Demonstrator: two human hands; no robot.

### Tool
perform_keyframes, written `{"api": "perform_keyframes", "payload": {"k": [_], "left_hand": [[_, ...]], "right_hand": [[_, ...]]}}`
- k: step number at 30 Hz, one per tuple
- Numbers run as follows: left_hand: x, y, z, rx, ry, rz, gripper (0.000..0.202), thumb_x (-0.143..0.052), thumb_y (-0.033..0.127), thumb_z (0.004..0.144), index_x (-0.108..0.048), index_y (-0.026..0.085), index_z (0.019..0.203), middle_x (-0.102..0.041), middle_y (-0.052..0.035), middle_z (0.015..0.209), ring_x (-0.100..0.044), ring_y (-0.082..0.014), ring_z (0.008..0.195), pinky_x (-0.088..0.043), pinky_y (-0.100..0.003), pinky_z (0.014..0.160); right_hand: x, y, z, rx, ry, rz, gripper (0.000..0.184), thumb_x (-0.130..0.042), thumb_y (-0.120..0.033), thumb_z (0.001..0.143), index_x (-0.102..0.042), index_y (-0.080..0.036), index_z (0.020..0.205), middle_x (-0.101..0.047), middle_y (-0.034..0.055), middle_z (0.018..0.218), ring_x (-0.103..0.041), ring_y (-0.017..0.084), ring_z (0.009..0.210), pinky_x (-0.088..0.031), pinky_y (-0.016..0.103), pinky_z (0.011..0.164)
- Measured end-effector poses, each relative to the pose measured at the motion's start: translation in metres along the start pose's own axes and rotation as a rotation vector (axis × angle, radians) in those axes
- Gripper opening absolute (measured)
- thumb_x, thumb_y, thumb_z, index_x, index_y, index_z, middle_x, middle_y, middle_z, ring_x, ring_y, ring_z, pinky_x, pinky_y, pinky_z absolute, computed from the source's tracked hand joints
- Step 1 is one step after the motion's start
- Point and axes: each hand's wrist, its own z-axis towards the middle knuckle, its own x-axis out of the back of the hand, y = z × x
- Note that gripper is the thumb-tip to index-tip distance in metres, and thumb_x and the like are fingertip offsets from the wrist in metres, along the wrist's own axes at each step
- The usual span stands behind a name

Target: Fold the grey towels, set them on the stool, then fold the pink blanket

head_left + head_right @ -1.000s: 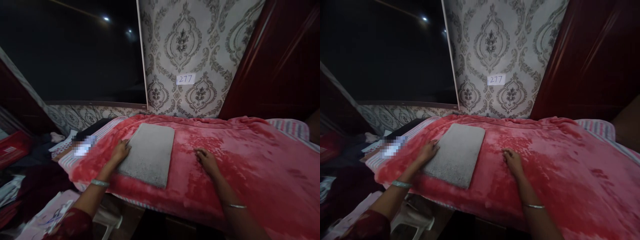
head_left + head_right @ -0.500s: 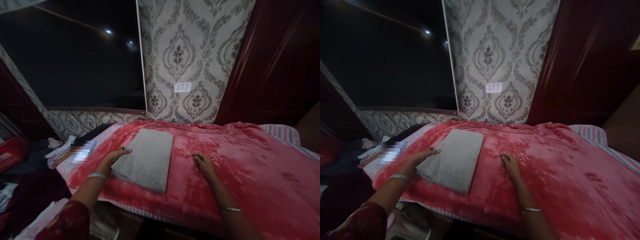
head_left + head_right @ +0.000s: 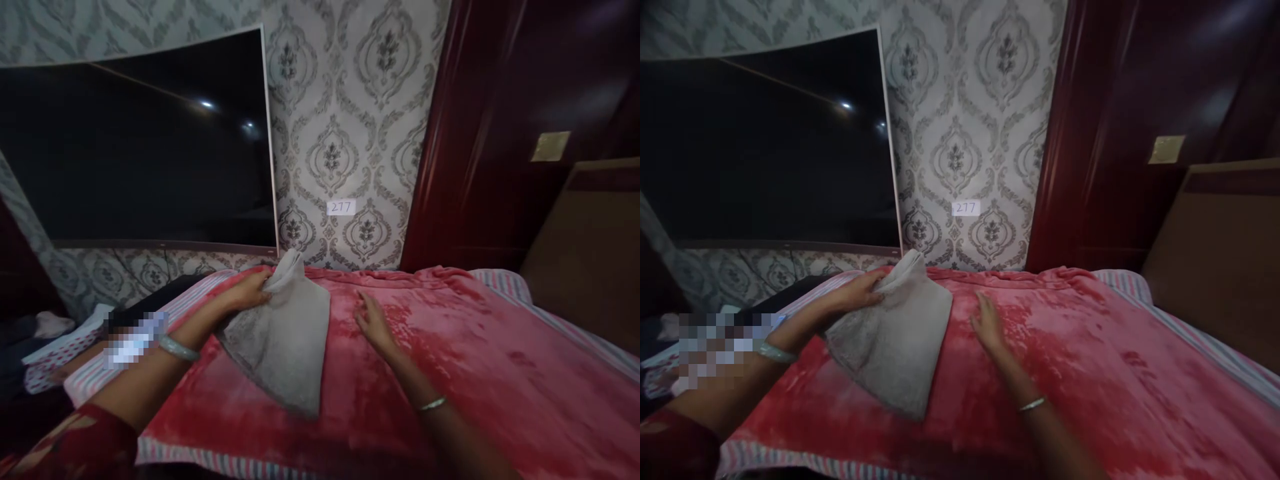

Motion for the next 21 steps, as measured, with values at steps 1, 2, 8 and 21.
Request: {"api": "perform_keyframes", "payload": {"k": [1,2,8,21], "left_hand": [[0.006,0.016,0.003,-0.045,-0.032,0.019,0.056,-0.058,0.02,0.069,-0.062,0.018,0.124,-0.067,-0.0074,0.126,-0.063,-0.026,0.114,-0.048,-0.036,0.102],[0.012,0.031,0.005,-0.083,-0.066,0.043,0.057,-0.057,0.019,0.07,-0.061,0.018,0.126,-0.066,-0.0081,0.128,-0.062,-0.0262,0.116,-0.047,-0.037,0.103],[0.04,0.104,-0.015,-0.303,-0.23,0.195,0.062,-0.06,0.019,0.073,-0.057,0.023,0.135,-0.065,-0.0074,0.131,-0.062,-0.0267,0.116,-0.045,-0.037,0.101],[0.051,0.108,0.024,-0.269,-0.023,0.549,0.034,-0.054,0.025,0.084,-0.063,0.017,0.116,-0.068,-0.0103,0.109,-0.065,-0.0255,0.099,-0.05,-0.035,0.086]], "right_hand": [[0.002,-0.018,0.011,0.152,-0.006,-0.125,0.068,-0.056,-0.032,0.073,-0.051,-0.019,0.14,-0.053,0.0156,0.142,-0.047,0.032,0.131,-0.04,0.052,0.108],[0.004,-0.037,0.022,0.291,-0.018,-0.26,0.076,-0.057,-0.029,0.076,-0.041,-0.019,0.149,-0.043,0.0149,0.152,-0.037,0.032,0.14,-0.034,0.053,0.113],[0.046,-0.116,0.054,0.588,-0.157,-0.682,0.079,-0.067,-0.02,0.077,-0.038,-0.023,0.151,-0.044,0.0139,0.152,-0.028,0.035,0.144,-0.015,0.057,0.118],[0.13,-0.159,0.064,0.53,-0.073,-0.958,0.023,-0.063,-0.013,0.081,-0.061,-0.017,0.103,-0.061,0.0103,0.104,-0.055,0.025,0.095,-0.041,0.031,0.074]]}}
